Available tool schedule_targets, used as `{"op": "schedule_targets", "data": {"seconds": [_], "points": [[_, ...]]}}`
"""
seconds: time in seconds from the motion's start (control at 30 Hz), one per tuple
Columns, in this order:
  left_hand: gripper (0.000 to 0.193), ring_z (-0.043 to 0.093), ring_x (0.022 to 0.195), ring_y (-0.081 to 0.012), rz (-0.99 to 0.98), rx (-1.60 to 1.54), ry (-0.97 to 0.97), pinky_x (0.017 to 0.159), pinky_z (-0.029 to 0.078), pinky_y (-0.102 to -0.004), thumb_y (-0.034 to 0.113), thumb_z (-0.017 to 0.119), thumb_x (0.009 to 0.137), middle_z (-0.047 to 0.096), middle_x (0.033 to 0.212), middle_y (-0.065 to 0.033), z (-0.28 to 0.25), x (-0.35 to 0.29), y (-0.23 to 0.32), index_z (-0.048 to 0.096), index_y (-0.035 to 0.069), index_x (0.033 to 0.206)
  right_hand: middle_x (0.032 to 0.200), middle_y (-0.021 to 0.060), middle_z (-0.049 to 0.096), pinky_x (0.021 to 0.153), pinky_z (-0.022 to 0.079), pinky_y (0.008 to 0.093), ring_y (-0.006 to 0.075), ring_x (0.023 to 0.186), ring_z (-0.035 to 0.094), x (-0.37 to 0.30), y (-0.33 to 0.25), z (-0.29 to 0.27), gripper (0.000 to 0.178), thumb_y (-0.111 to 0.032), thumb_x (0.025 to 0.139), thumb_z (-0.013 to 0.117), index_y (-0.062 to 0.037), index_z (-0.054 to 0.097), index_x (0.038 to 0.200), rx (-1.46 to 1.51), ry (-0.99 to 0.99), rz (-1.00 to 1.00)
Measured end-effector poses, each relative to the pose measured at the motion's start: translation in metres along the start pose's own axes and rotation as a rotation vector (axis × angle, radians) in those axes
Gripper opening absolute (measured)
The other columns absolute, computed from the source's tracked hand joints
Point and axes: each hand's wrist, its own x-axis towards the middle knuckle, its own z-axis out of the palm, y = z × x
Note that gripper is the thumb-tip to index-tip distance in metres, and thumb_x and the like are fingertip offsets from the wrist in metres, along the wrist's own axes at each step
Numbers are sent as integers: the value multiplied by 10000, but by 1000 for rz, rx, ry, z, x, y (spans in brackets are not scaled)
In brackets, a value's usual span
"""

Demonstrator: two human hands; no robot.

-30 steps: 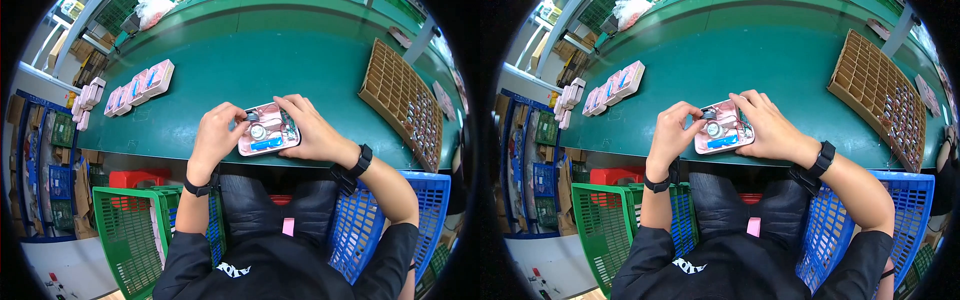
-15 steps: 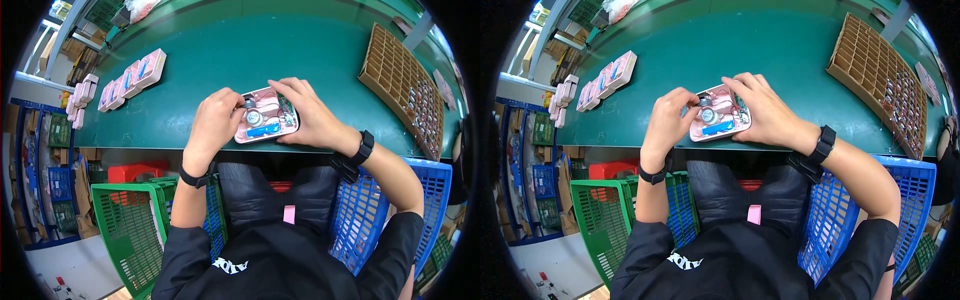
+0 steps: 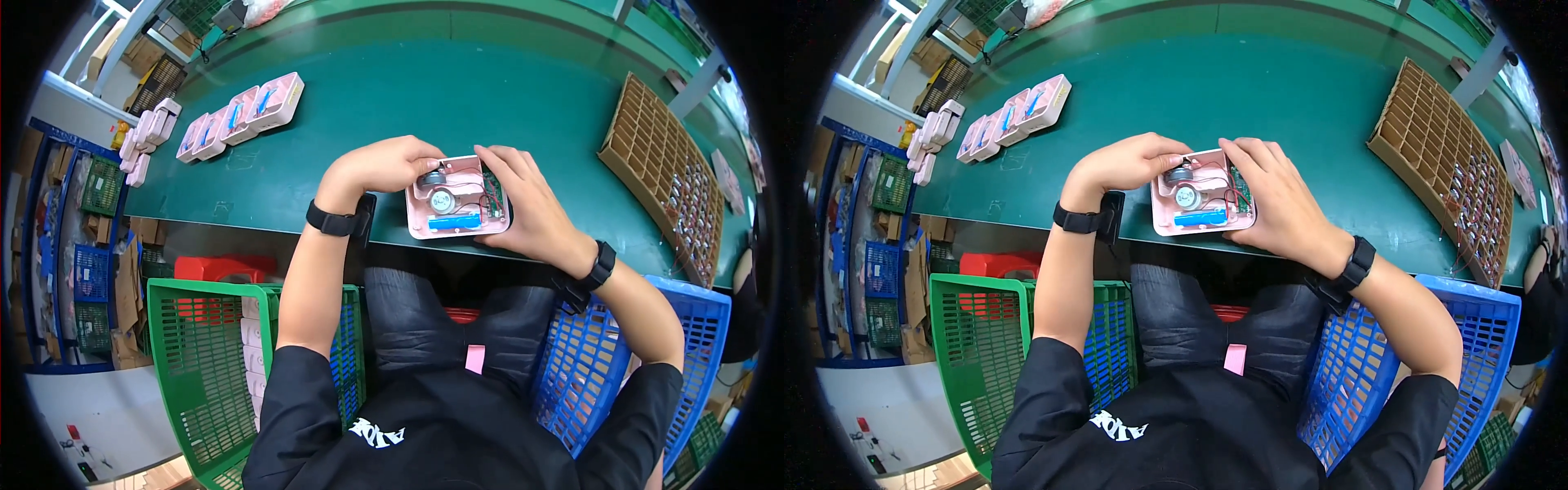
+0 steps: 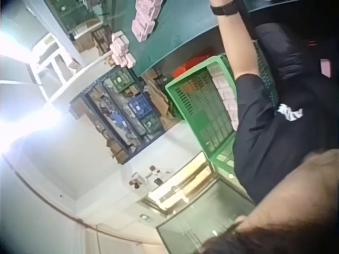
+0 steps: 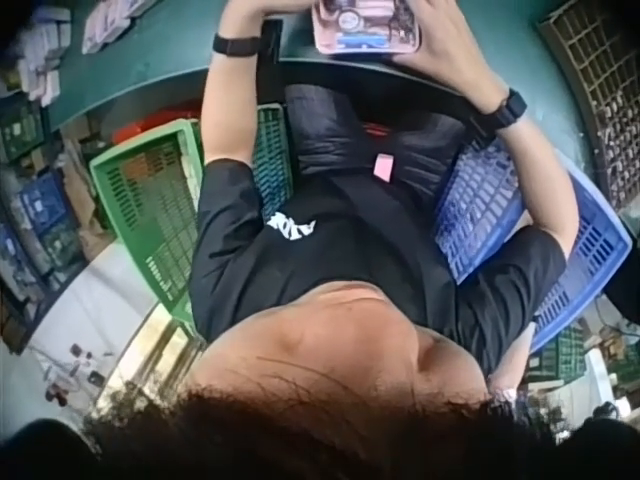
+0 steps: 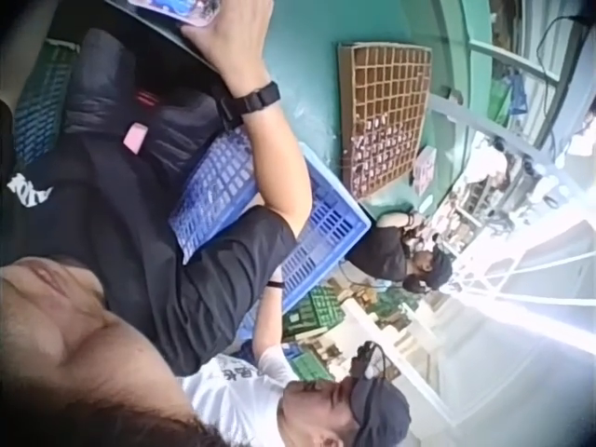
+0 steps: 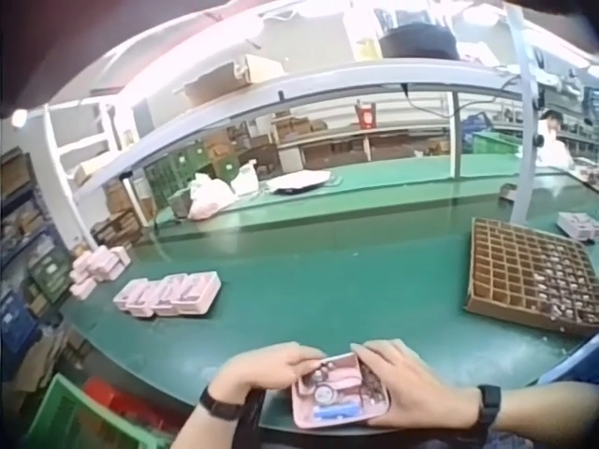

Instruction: The person picks up a speaker and places it into a pink plastic housing, pressing the wires into place. They then pick up a white plastic cover from a blue crate, snap it onto the housing, and place the assembled unit into a green crate.

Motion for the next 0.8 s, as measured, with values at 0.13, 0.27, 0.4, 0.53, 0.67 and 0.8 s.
{"op": "schedule_targets", "data": {"seconds": [0.13, 0.27, 0.4, 0.53, 0.67, 0.8], "points": [[294, 700, 892, -342, -34, 183, 20, 834, 558, -404, 140, 544, 1094, 777, 1037, -211, 8, 5, 6, 721, -18, 1268, 1440, 194, 529, 1144, 453, 461, 408, 1330, 519, 0, -1, -2, 1062, -141, 621, 937, 2, 451, 1554, 21, -6, 35], [298, 698, 906, -384, 6, 181, 30, 835, 563, -408, 147, 541, 1095, 765, 1050, -242, 9, 9, 2, 721, -13, 1270, 1418, 190, 538, 1139, 453, 463, 417, 1320, 521, -1, -4, -2, 1081, -170, 610, 956, 2, 452, 1551, 4, -14, 17], [294, 728, 951, -411, 12, 111, 35, 829, 562, -470, 110, 556, 1013, 759, 1055, -254, 4, 12, 1, 755, 2, 1201, 1435, 187, 533, 1129, 456, 476, 420, 1318, 521, 7, -10, -34, 1033, -202, 612, 976, -39, 512, 1521, 20, -168, 1], [267, 718, 941, -414, 33, 247, -52, 818, 562, -478, 93, 589, 987, 755, 1017, -250, -1, 27, 15, 765, 7, 1169, 1458, 171, 546, 1111, 463, 486, 400, 1315, 524, 11, -5, -56, 773, -181, 680, 953, -93, 659, 1389, 48, -208, -130], [226, 707, 1005, -403, 269, 455, -58, 851, 559, -473, 101, 649, 951, 751, 1040, -220, -2, 49, 12, 783, 29, 1118, 1411, 134, 617, 1067, 490, 468, 362, 1277, 549, 17, 6, -65, 429, -101, 770, 885, -120, 783, 1186, 37, -194, -249], [169, 685, 1064, -386, 340, 362, 124, 876, 552, -453, 110, 711, 901, 722, 1021, -193, 4, 52, 22, 791, 51, 1038, 1242, 92, 713, 997, 530, 436, 324, 1162, 607, 14, 8, -57, 273, -34, 816, 839, -97, 823, 1081, 85, -146, -277]]}}
